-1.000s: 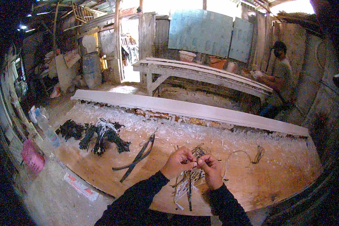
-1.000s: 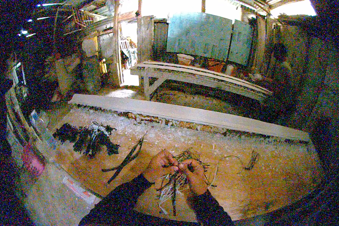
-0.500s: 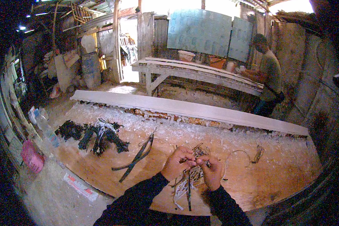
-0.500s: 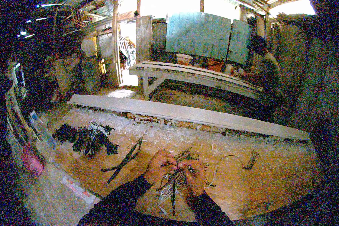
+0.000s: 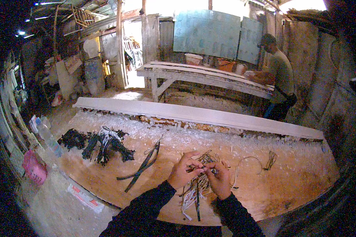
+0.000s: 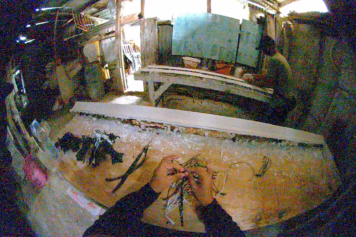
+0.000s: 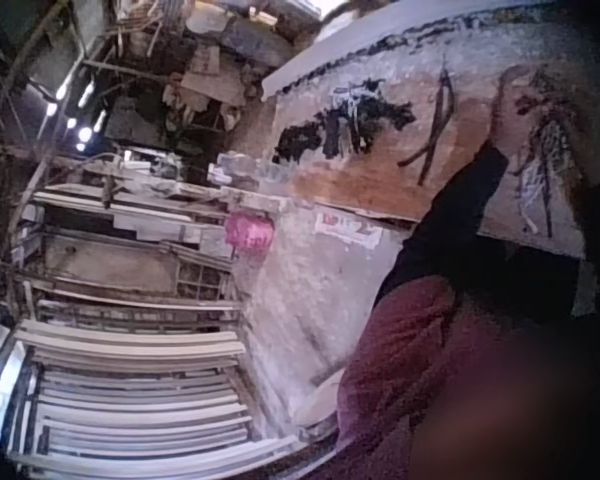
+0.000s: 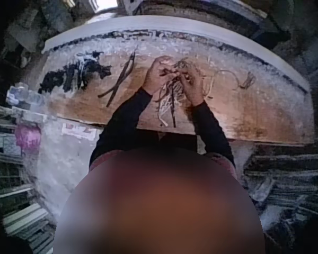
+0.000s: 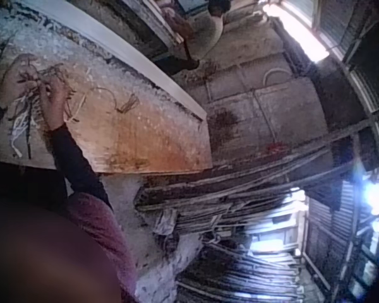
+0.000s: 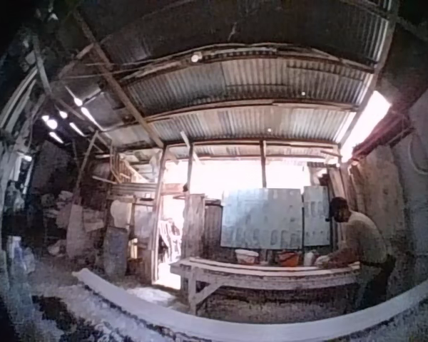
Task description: The person sorts and organizes a pile of black and white cables on a wooden workbench. They pick up individual cables, separate them, and place them into small piles. Another person works in the background at a separate table.
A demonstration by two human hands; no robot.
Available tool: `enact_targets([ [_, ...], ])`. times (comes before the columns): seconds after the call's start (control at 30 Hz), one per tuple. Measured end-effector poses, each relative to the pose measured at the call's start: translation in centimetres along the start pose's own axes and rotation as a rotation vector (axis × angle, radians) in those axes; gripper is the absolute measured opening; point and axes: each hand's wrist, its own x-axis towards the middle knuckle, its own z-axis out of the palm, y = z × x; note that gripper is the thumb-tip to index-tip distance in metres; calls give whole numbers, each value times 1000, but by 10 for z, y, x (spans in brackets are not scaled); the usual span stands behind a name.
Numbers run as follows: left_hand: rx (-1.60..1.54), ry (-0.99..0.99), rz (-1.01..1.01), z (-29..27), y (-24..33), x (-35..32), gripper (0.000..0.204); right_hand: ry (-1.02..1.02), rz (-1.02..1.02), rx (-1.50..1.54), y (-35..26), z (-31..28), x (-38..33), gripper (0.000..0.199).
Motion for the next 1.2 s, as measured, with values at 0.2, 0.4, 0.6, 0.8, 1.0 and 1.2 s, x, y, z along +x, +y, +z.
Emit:
enact_targets([
  [0.2,-26,6,-73,1,6,-2,16,2,-47,41,12,5,-3,3],
  [0.4,240,80,210,4,1,-6,55,-14,-102,42,19,12,-10,7],
  [0.6,31,105,115,7,1,-2,43,-136,115,402,27,15,-9,7],
  [0.8,-419,29,-142,6,0,0,11,-284,468,916,17,5,-8,6],
  [1.0,-429,-63,-230,2,-10,-3,9,-406,403,985,5,0,2,7],
  [1.2,-289,-41,-169,5,-15,-4,8,-296,545,1045,1,-1,0,6],
])
